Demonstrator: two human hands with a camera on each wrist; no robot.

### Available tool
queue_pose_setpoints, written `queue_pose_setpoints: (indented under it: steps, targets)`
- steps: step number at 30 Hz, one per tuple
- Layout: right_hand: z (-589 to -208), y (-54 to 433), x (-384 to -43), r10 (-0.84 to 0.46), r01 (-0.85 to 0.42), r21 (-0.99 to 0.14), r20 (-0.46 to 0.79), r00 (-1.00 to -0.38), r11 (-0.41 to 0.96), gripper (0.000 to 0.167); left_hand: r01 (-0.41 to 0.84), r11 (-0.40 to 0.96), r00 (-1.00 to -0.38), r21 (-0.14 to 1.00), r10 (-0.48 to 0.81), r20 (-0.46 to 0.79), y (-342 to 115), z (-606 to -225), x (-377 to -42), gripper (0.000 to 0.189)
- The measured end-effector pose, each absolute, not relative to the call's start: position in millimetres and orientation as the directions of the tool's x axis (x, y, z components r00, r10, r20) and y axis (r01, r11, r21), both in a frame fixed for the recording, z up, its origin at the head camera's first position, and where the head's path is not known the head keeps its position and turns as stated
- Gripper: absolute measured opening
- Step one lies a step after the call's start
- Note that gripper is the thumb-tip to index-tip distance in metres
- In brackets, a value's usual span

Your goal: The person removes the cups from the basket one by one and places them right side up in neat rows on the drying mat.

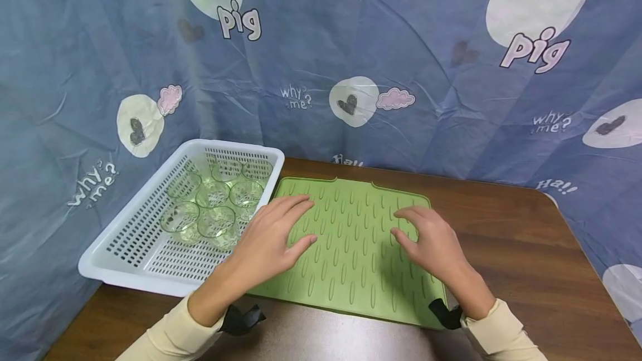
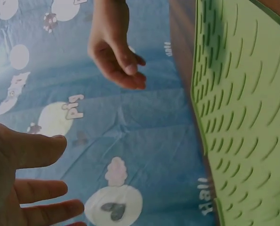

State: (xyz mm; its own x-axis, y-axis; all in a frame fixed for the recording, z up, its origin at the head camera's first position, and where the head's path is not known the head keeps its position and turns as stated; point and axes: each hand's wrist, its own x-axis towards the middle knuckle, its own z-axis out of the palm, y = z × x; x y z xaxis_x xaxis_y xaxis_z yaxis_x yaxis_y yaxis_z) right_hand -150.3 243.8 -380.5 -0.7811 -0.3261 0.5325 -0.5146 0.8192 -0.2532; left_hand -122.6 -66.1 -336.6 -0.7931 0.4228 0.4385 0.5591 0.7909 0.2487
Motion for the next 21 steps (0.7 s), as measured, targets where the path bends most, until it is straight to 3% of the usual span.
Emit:
queue_pose_setpoints:
  steps: [7,21]
  targets:
    - [-372,255,-147,-0.340,-0.498,-0.255,0.478,-0.810,0.829,0.029,0.623,0.723,-0.760,0.298,0.470,0.449,-94,-323,-117,0.058]
    - [-388,299,-134,-0.368,-0.463,-0.256,0.341,-0.865,0.849,0.043,0.646,0.725,-0.733,0.239,0.502,0.459,-146,-305,-124,0.055]
